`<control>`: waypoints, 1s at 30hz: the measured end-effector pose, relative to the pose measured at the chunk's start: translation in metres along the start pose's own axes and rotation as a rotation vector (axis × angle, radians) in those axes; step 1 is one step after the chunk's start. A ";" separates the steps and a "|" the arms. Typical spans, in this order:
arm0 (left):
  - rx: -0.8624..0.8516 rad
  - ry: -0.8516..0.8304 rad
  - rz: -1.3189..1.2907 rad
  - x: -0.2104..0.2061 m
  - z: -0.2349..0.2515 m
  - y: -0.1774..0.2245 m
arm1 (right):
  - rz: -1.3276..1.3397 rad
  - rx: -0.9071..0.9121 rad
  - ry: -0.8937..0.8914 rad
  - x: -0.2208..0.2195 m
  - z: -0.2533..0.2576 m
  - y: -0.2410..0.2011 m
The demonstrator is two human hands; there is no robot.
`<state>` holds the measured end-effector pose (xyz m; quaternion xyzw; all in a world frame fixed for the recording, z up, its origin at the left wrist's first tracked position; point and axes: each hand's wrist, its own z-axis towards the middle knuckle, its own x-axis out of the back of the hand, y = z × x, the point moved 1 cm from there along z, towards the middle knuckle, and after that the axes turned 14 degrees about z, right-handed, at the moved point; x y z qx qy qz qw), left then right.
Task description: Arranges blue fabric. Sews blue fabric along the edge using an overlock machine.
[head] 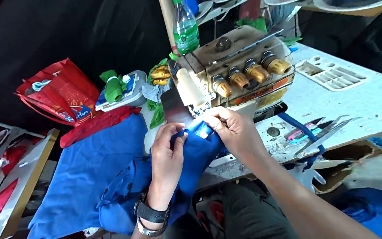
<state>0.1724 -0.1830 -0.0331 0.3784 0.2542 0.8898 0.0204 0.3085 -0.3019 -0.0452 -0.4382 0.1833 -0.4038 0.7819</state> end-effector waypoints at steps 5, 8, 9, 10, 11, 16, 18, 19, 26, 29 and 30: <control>-0.109 0.008 0.307 -0.020 0.001 0.003 | 0.040 -0.145 -0.007 0.013 -0.008 0.019; -0.140 0.000 0.382 -0.023 0.004 0.002 | 0.207 -0.222 0.002 0.016 -0.011 0.027; -0.140 0.001 0.385 -0.023 0.005 0.001 | 0.250 -0.229 0.006 0.017 -0.011 0.030; -0.133 -0.001 0.385 -0.023 0.005 0.000 | 0.284 -0.229 0.016 0.018 -0.011 0.032; -0.126 -0.003 0.382 -0.023 0.006 0.000 | 0.312 -0.225 0.028 0.019 -0.012 0.034; -0.122 -0.007 0.376 -0.022 0.005 -0.002 | 0.343 -0.295 0.068 0.020 -0.023 0.037; -0.116 -0.011 0.383 -0.022 0.005 -0.002 | 0.425 -0.316 0.043 0.019 -0.027 0.039; -0.112 -0.014 0.389 -0.022 0.005 -0.002 | 0.470 -0.305 0.024 0.019 -0.029 0.041; -0.096 -0.034 0.407 -0.019 0.014 -0.015 | 0.552 -0.260 0.009 0.022 -0.036 0.036; -0.029 -0.058 0.314 -0.014 0.016 -0.027 | 0.600 -0.255 0.044 0.021 -0.034 0.035; -0.011 -0.060 0.286 -0.013 0.016 -0.029 | 0.598 -0.245 0.058 0.021 -0.034 0.035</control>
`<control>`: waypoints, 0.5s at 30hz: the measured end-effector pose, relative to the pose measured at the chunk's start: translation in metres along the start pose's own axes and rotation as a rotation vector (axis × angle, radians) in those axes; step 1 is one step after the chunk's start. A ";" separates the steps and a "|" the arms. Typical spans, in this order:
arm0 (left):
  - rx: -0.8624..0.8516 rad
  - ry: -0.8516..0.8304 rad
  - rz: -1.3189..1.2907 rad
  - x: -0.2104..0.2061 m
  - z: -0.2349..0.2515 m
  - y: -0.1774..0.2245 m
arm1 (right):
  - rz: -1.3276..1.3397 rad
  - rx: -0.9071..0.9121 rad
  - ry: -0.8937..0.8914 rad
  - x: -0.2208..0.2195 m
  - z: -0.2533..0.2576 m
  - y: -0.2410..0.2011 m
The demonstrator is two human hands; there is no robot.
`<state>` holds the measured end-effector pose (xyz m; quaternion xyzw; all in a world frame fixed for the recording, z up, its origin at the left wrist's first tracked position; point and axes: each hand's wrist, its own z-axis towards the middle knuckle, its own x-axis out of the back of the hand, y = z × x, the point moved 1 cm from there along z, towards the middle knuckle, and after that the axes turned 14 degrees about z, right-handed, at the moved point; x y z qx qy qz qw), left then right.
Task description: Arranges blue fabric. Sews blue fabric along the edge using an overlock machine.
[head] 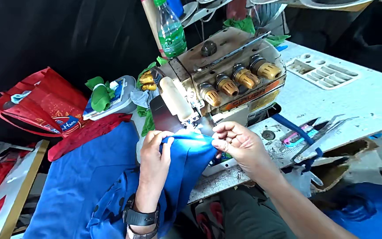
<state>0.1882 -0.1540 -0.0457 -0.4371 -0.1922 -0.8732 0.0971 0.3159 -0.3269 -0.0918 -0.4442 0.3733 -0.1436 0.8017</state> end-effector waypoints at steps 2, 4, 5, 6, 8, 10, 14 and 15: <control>0.029 -0.009 -0.044 0.001 -0.001 -0.002 | -0.011 0.027 0.021 0.000 0.001 0.001; 0.049 -0.008 -0.092 0.001 -0.001 -0.003 | -0.025 0.031 0.036 0.000 0.001 0.001; 0.059 -0.007 -0.115 0.000 -0.001 -0.004 | -0.030 0.029 0.039 0.000 0.002 0.001; 0.065 -0.008 -0.130 0.000 -0.001 -0.004 | -0.028 0.028 0.043 0.000 0.002 0.002; 0.074 -0.009 -0.138 0.000 -0.001 -0.004 | -0.012 0.031 0.051 0.000 0.004 0.006; 0.076 -0.009 -0.136 0.000 -0.002 -0.005 | -0.030 0.034 0.045 0.000 0.004 0.007; 0.084 -0.004 -0.147 0.000 -0.002 -0.005 | -0.094 0.042 0.022 -0.002 0.002 0.005; 0.094 -0.003 -0.160 0.001 -0.003 -0.005 | -0.106 0.050 0.012 -0.003 0.002 0.005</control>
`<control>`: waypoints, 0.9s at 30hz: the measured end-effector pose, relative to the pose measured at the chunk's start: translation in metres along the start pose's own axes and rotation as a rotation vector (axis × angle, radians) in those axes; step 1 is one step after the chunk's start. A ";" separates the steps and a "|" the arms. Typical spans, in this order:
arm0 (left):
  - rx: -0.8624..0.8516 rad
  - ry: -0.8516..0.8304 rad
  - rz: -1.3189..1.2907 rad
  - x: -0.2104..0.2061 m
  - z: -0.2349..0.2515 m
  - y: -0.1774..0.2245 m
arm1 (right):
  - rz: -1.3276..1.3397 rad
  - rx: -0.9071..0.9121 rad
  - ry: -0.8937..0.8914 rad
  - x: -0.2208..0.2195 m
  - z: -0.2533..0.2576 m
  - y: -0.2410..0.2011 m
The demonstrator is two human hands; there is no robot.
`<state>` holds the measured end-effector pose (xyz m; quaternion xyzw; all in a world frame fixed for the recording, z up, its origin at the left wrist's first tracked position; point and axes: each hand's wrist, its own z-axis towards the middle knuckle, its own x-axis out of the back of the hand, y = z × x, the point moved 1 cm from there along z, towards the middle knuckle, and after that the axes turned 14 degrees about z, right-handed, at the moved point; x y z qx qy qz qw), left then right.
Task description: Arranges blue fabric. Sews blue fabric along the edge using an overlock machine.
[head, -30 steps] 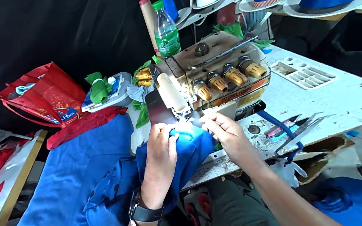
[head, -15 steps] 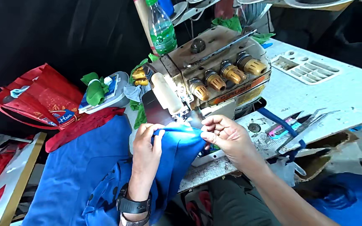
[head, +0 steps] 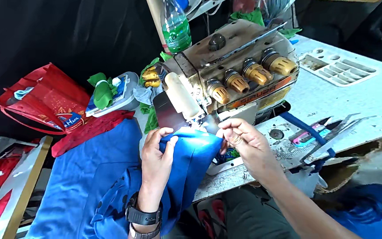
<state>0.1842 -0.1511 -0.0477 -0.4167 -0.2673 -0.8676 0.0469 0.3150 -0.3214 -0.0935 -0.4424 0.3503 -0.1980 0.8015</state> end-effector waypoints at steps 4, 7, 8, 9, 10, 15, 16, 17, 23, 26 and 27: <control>0.029 0.016 -0.043 0.000 -0.002 0.001 | -0.076 0.049 -0.022 -0.006 -0.002 0.003; 0.028 0.033 -0.041 0.000 -0.002 0.001 | -0.089 0.056 -0.016 -0.009 -0.003 0.004; 0.037 0.027 -0.048 0.001 -0.003 0.001 | -0.082 0.050 -0.017 -0.009 -0.003 0.004; 0.054 0.007 -0.055 0.003 -0.004 0.002 | -0.072 0.047 -0.016 -0.009 -0.004 0.004; 0.078 -0.017 -0.064 0.005 -0.004 0.003 | -0.063 0.051 -0.013 -0.009 -0.004 0.004; 0.176 -0.104 -0.147 0.016 -0.009 0.005 | -0.041 0.042 -0.019 -0.009 -0.004 0.004; 0.190 -0.112 -0.158 0.018 -0.009 0.006 | -0.039 0.041 -0.018 -0.009 -0.004 0.004; 0.200 -0.117 -0.164 0.019 -0.010 0.006 | -0.047 0.043 -0.013 -0.009 -0.004 0.004; 0.211 -0.105 -0.191 0.020 -0.010 0.008 | -0.135 0.086 -0.020 -0.011 -0.005 0.003; 0.205 -0.087 -0.254 0.021 -0.011 0.011 | -0.118 0.081 -0.019 -0.011 -0.005 0.003; 0.209 -0.080 -0.265 0.022 -0.011 0.013 | -0.110 0.083 -0.020 -0.011 -0.005 0.003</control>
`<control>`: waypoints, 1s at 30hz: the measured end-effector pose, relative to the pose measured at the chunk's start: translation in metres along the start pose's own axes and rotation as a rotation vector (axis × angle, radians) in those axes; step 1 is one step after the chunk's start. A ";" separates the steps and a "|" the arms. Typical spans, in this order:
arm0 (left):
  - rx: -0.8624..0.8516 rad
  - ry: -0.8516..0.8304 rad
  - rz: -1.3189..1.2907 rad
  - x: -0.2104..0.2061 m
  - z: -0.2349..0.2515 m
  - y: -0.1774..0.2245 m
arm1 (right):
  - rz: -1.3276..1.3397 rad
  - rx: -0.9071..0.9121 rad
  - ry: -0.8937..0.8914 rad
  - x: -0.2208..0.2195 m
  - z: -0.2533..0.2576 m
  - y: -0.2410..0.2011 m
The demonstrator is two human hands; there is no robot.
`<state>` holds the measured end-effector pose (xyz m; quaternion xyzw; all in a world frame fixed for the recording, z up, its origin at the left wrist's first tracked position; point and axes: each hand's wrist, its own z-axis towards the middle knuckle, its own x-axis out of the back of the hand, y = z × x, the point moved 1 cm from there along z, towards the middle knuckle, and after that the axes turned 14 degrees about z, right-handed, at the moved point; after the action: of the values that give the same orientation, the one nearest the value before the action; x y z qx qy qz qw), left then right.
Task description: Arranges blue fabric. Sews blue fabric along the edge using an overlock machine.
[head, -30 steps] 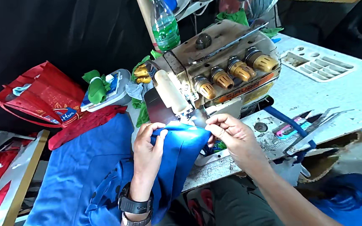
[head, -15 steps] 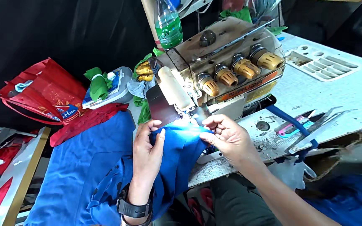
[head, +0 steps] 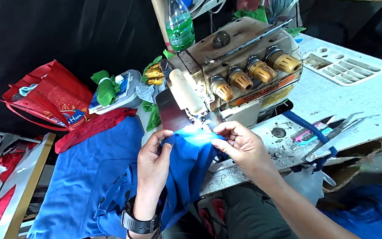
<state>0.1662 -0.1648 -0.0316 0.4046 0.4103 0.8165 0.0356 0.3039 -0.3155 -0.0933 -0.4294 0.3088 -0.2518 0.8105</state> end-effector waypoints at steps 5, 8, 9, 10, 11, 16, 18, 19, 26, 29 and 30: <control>-0.003 0.015 -0.024 -0.003 0.001 0.008 | -0.042 0.008 0.000 0.000 -0.001 -0.001; -0.007 -0.012 -0.016 -0.006 0.002 0.014 | -0.089 0.023 -0.006 -0.001 -0.002 0.001; -0.004 -0.022 -0.011 -0.007 0.002 0.015 | -0.096 0.019 -0.012 -0.001 -0.002 0.001; -0.003 -0.029 -0.001 -0.007 0.003 0.015 | -0.100 0.010 -0.016 -0.001 -0.002 0.001; 0.000 -0.033 0.011 -0.007 0.003 0.015 | -0.097 0.002 -0.019 -0.001 -0.002 0.001; -0.005 -0.025 0.032 -0.006 0.002 0.013 | -0.089 -0.015 -0.005 0.000 -0.004 0.001; -0.007 -0.030 0.023 -0.007 0.001 0.012 | -0.089 -0.022 0.000 0.000 -0.004 0.001; -0.007 -0.031 0.018 -0.007 0.001 0.011 | -0.084 -0.028 0.004 0.000 -0.004 0.001; 0.008 -0.055 0.020 -0.004 0.001 0.007 | 0.049 0.001 0.038 0.002 -0.005 0.000; 0.010 -0.063 0.016 -0.001 0.001 0.006 | 0.068 0.002 0.039 0.005 -0.005 -0.001; 0.007 -0.069 0.005 -0.001 0.001 0.005 | 0.058 -0.001 0.042 0.005 -0.005 -0.001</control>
<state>0.1688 -0.1680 -0.0280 0.4336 0.4108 0.8007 0.0461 0.3038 -0.3222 -0.0964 -0.4152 0.3382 -0.2369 0.8106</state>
